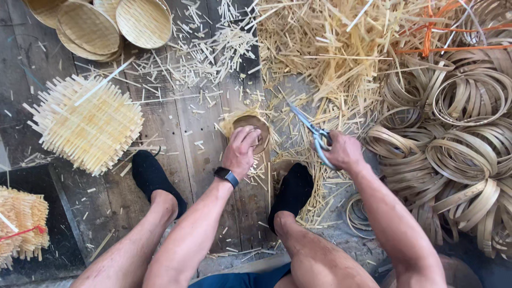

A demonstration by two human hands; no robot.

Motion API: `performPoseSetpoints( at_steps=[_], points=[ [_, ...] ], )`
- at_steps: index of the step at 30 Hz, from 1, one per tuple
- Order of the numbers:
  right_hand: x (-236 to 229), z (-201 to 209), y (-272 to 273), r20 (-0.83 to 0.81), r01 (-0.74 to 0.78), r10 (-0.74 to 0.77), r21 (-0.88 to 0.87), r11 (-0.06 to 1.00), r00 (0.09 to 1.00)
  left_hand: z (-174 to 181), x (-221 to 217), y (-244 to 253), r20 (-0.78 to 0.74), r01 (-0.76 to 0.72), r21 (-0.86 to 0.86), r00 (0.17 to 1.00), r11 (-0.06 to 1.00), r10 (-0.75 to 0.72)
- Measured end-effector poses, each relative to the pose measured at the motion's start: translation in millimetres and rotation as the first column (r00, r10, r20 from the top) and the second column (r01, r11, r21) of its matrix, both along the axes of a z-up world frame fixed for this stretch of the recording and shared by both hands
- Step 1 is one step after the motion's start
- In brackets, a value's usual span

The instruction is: The person uses shears and bamboo strips to construct round woven trays by trimming pieces and assembling them into circular forms.

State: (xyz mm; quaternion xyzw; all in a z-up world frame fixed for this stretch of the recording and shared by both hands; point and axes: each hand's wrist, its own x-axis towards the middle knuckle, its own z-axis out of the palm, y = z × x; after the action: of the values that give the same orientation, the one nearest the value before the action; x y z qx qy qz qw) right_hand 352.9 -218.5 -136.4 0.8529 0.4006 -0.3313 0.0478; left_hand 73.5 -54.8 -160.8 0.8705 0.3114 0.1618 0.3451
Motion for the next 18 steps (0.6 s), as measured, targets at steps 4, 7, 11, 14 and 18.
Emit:
performPoseSetpoints(
  at_steps=[4, 7, 11, 14, 18],
  points=[
    [-32, 13, 10, 0.079, -0.233, 0.221, 0.211, 0.949, 0.972, 8, -2, 0, 0.016, 0.103, 0.024, 0.994, 0.994, -0.104],
    [-47, 3, 26, 0.203, -0.338, 0.303, 0.174, 0.925, 0.931, 13, 0, 3, 0.029, 0.136, 0.038, 0.99, 0.99, -0.137],
    [-31, -21, 30, 0.253, -0.383, 0.356, 0.063, 0.922, 0.899, 21, -1, 7, -0.07, 0.147, 0.161, 0.988, 0.976, -0.138],
    [-14, -23, 18, 0.287, -0.416, 0.386, 0.051, 0.908, 0.877, 20, 7, -8, -0.057, -0.017, 0.159, 0.998, 0.987, 0.026],
    [-25, -11, 26, 0.358, -0.425, 0.339, 0.198, 0.883, 0.87, 2, 18, -22, 0.04, -0.236, -0.003, 0.971, 0.972, 0.236]
  ],
)
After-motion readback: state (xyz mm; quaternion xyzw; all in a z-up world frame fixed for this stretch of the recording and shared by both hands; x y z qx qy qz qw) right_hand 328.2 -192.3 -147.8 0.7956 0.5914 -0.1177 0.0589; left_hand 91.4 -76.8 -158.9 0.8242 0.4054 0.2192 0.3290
